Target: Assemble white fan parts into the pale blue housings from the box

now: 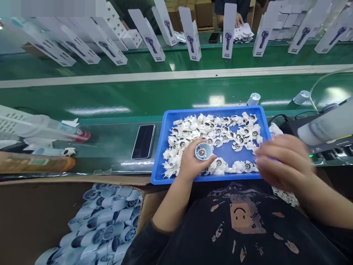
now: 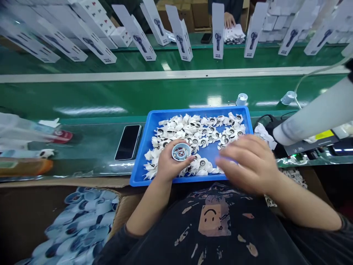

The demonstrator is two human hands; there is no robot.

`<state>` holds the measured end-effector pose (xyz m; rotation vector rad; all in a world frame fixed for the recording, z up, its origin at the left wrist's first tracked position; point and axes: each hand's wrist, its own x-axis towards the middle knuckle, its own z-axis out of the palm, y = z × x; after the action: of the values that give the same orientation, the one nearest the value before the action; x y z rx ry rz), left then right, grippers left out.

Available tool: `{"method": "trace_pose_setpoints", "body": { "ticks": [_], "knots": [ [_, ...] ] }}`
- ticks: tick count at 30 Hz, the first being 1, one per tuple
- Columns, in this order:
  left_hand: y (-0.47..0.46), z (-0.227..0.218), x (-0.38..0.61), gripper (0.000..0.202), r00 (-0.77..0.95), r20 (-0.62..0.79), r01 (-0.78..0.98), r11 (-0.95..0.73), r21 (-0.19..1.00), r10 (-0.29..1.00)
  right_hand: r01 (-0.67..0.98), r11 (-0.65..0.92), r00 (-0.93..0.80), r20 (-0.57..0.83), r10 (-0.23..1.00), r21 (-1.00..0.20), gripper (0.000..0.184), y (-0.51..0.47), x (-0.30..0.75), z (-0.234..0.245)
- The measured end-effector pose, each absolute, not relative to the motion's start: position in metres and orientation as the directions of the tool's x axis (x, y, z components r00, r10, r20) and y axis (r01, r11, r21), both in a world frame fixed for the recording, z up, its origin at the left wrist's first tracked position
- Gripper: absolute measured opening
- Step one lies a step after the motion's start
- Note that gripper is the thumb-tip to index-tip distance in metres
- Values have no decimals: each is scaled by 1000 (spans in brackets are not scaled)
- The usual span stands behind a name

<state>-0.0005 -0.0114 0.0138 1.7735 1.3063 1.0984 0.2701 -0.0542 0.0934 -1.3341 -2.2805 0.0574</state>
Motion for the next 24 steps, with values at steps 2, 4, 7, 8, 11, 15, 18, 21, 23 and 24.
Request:
{"method": "trace_pose_setpoints", "body": {
  "ticks": [2,4,7,8,11,15,18,21,23,24],
  "knots": [
    [-12,16,0,47,159,248,416,-293,861,955,886,459,-456,52,888,-69,15,-33,264,79],
    [-14,16,0,46,158,262,420,-305,855,952,914,401,-385,-171,907,68,16,-14,265,63],
    [-14,16,0,46,172,276,414,-324,851,945,928,345,-294,-293,910,141,18,-2,272,48],
    [-14,16,1,45,181,280,410,-331,850,943,929,335,-274,-317,908,156,20,-2,273,45],
    [-14,17,3,46,206,278,407,-341,847,938,938,311,-239,-362,901,153,22,-8,269,45],
    [-14,14,4,46,211,282,401,-346,848,936,962,271,-247,-343,906,22,26,-11,262,48],
    [-17,9,2,51,126,302,308,-326,894,945,954,244,-284,-262,922,-175,26,-15,258,56],
    [-23,11,3,61,99,298,179,-312,933,949,847,249,-369,-183,911,-469,23,-27,253,66],
    [-28,18,6,57,170,307,174,-336,926,936,714,243,-429,-136,893,-656,32,-35,247,67],
    [-31,23,8,52,223,328,202,-373,906,918,645,232,-446,-112,888,-728,37,-39,244,66]
  ]
}}
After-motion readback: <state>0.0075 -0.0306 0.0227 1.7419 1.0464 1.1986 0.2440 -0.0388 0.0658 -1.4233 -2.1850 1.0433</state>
